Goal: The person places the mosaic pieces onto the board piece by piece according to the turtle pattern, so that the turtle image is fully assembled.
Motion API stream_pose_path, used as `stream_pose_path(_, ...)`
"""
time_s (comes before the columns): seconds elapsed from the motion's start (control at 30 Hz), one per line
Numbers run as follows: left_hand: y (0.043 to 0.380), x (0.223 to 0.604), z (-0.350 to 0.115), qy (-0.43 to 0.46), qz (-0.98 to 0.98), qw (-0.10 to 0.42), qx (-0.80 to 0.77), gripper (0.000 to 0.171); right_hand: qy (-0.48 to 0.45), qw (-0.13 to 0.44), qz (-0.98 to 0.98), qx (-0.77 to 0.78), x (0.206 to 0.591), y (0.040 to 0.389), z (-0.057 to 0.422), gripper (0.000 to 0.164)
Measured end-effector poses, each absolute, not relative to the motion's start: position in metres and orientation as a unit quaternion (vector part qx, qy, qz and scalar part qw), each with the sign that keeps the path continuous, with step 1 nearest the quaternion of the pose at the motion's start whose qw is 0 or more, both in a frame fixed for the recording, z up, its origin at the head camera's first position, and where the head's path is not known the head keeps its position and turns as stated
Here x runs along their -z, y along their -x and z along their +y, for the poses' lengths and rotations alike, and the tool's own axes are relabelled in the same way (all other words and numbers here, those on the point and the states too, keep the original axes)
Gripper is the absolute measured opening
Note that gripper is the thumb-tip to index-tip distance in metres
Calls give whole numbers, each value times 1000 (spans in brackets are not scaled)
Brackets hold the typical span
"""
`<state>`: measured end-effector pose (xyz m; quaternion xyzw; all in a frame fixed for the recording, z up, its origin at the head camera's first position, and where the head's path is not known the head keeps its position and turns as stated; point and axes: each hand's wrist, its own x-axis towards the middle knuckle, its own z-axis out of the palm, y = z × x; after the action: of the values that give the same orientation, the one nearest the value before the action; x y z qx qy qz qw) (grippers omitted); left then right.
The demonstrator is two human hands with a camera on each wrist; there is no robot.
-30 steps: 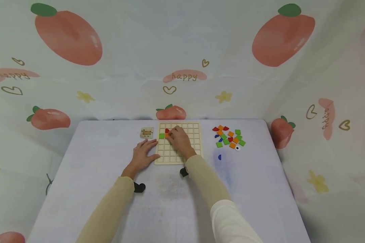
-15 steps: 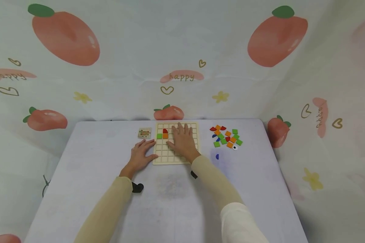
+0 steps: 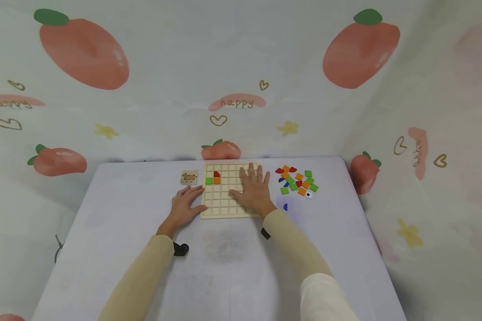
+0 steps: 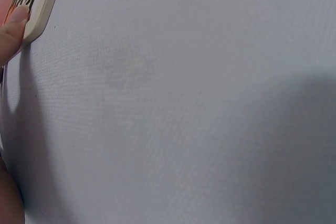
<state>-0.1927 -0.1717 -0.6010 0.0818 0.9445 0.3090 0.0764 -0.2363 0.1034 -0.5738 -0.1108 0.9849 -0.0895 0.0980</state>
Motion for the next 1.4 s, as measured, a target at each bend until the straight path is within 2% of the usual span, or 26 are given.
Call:
stream_pose_path(0.33, 192, 600, -171, -83, 946, 70, -304, 70, 84, 86, 989, 92, 590, 233, 136, 97)
stream_pose_path(0.73, 191, 599, -171, -84, 946, 79, -304, 71, 61, 76, 987, 124, 589, 215, 177, 93)
stream_pose_path(1.1, 191, 598, -170, -83, 945, 77, -307, 70, 40, 16, 988, 149, 590, 199, 204, 93)
stream_pose_path(1.27, 191, 596, -170, -82, 943, 75, -312, 70, 21, -48, 985, 164, 590, 194, 210, 81)
stream_pose_path(1.4, 191, 598, -169, -84, 944, 71, -310, 70, -29, -64, 978, 199, 595, 194, 213, 64)
